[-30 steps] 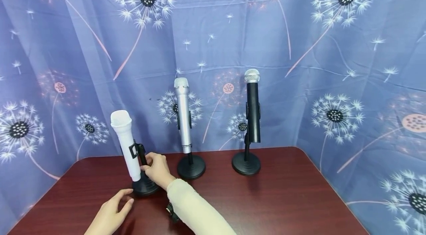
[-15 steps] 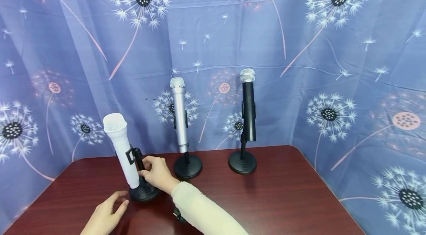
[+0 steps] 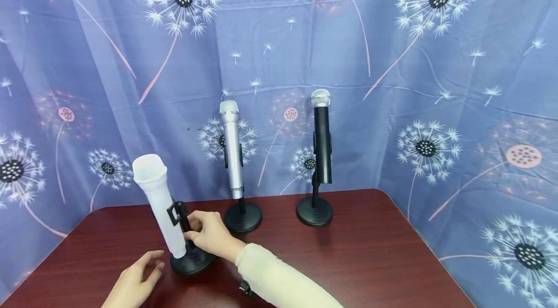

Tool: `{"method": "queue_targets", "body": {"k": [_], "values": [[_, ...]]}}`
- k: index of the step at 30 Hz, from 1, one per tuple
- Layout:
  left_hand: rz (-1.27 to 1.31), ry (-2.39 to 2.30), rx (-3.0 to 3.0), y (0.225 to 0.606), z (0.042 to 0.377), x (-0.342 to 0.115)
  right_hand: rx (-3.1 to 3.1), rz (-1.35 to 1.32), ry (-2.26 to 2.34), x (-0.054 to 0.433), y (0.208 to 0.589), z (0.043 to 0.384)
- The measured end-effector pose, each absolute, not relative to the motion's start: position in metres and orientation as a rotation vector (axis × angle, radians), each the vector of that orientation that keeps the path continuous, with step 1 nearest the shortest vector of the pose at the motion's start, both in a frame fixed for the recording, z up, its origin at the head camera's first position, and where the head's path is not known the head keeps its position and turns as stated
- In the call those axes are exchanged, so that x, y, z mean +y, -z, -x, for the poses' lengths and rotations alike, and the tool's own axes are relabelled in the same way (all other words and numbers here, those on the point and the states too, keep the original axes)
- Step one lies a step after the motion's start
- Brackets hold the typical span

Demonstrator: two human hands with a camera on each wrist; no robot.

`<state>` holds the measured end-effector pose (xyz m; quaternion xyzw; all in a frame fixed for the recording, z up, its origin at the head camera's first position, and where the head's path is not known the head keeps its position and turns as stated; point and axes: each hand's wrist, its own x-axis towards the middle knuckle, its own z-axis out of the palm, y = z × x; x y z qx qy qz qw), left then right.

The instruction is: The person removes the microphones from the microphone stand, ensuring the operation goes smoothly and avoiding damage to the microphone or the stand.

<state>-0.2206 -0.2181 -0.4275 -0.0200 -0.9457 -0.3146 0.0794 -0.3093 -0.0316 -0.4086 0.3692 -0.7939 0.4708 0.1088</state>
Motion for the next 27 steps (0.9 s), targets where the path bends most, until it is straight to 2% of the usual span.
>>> {"method": "queue_targets", "body": {"k": [18,27], "values": [[0.085,1.041,-2.762,0.414,0.215,-0.204,-2.296,-1.122,-1.507,-0.001,0.411,0.286],[0.214,1.186,-2.522,0.391,0.213,-0.186,-2.295,-1.101,-1.541,0.012,0.408,0.282]]}}
